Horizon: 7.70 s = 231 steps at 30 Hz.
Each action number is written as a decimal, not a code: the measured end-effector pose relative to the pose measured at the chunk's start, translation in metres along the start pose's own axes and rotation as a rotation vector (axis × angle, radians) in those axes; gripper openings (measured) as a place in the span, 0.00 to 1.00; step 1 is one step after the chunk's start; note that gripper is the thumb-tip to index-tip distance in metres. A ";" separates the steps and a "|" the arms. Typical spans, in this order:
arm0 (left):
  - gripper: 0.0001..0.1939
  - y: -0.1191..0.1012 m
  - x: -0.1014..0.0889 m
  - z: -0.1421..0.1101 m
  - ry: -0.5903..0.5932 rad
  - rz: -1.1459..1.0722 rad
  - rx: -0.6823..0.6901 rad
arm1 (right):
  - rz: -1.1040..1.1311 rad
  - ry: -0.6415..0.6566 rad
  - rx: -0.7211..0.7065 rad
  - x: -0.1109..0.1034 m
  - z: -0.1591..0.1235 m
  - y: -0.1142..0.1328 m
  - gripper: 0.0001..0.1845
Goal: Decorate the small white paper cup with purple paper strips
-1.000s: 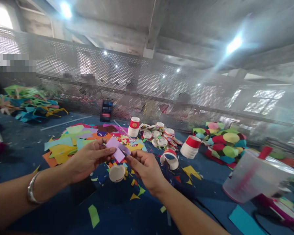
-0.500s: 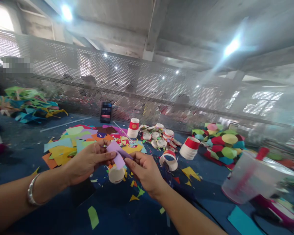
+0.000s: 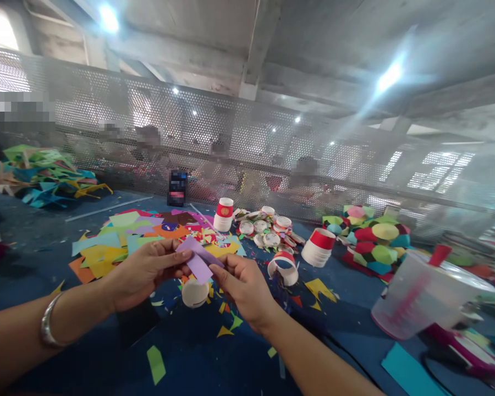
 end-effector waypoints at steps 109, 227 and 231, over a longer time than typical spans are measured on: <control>0.18 -0.027 -0.031 0.012 -0.047 0.684 0.088 | -0.195 -0.127 -0.032 -0.013 0.004 -0.004 0.07; 0.18 -0.015 -0.004 -0.009 0.086 0.573 0.081 | -0.034 -0.045 0.083 -0.006 0.001 -0.004 0.23; 0.14 -0.010 0.003 -0.007 -0.001 0.782 0.224 | 0.063 -0.053 0.106 -0.001 0.000 -0.004 0.23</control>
Point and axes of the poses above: each hand's wrist, its own z-axis towards the middle knuckle, its own x-axis out of the palm, y = z × x, the point moved 5 cm from there along z, towards the middle knuckle, and after that the axes turned 13 degrees about -x, right-handed, at the moved point
